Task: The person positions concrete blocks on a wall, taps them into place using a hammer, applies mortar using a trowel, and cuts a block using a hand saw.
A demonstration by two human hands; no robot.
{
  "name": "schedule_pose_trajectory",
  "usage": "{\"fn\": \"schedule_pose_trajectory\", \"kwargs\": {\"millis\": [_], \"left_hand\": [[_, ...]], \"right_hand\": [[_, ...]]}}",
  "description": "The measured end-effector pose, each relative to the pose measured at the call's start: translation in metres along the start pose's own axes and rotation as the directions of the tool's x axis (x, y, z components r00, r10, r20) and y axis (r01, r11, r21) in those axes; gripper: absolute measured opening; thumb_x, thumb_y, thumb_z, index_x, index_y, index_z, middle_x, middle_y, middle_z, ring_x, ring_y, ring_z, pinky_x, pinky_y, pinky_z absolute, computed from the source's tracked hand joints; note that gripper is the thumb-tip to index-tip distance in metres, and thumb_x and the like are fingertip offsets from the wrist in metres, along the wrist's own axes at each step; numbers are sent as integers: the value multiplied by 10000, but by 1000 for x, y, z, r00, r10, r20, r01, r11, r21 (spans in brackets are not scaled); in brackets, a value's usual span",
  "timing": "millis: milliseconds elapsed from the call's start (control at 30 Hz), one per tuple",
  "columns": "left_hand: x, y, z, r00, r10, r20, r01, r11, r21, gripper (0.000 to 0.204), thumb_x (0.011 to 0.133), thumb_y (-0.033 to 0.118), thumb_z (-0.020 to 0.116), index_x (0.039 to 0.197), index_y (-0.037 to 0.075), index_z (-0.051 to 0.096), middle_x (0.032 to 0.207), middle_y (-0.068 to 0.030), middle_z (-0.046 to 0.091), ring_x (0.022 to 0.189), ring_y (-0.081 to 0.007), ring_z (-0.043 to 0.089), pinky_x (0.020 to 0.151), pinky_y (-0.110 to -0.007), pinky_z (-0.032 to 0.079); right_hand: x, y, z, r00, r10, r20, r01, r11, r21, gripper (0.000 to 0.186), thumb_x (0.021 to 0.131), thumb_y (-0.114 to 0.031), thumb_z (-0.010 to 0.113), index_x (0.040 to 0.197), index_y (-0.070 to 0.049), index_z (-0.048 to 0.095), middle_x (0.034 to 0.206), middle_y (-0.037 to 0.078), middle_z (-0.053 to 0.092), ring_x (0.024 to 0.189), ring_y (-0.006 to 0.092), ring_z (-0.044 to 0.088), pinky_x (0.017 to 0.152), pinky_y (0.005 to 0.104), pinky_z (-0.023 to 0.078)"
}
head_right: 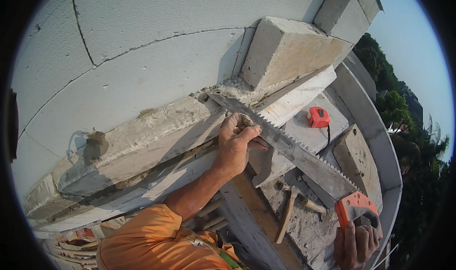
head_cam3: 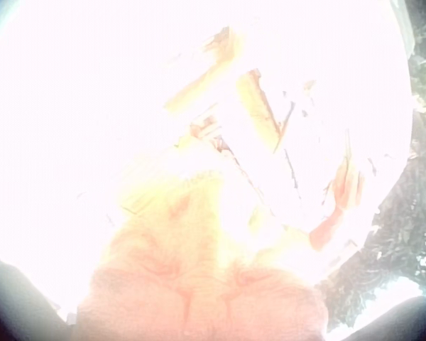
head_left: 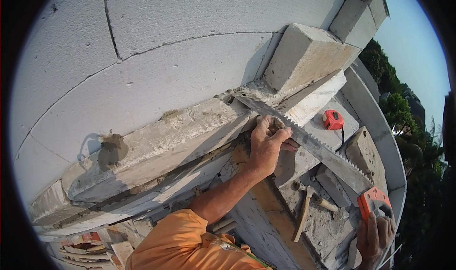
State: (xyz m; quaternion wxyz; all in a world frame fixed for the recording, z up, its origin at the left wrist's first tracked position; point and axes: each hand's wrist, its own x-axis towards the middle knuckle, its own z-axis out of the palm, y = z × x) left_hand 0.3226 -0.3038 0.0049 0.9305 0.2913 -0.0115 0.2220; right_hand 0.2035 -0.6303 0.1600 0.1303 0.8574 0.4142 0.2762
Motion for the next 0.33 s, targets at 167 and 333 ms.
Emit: {"fn": "schedule_pose_trajectory", "kwargs": {"millis": [167, 333], "left_hand": [[20, -13, 15, 993, -51, 106, 52, 999, -8, 114, 903, 21, 618, 931, 42, 509, 820, -60, 609, 624, -150, 671, 543, -304, 621], [42, -17, 4, 993, -82, 84, 86, 995, -45, 116, 877, 10, 633, 937, 33, 537, 843, -75, 631, 623, -172, 677, 541, -315, 615]], "right_hand": [[3, 5, 9, 1000, -1, -16, 2, 1000, 7, 438, 813, -32, 727, 1228, 8, 590, 774, 118, 559, 652, 283, 580, 608, 459, 450], [18, 9, 16, 1000, 9, 18, -10, 998, 69, 483, 784, -51, 760, 1233, -8, 587, 735, 103, 543, 629, 253, 587, 578, 444, 465]]}}
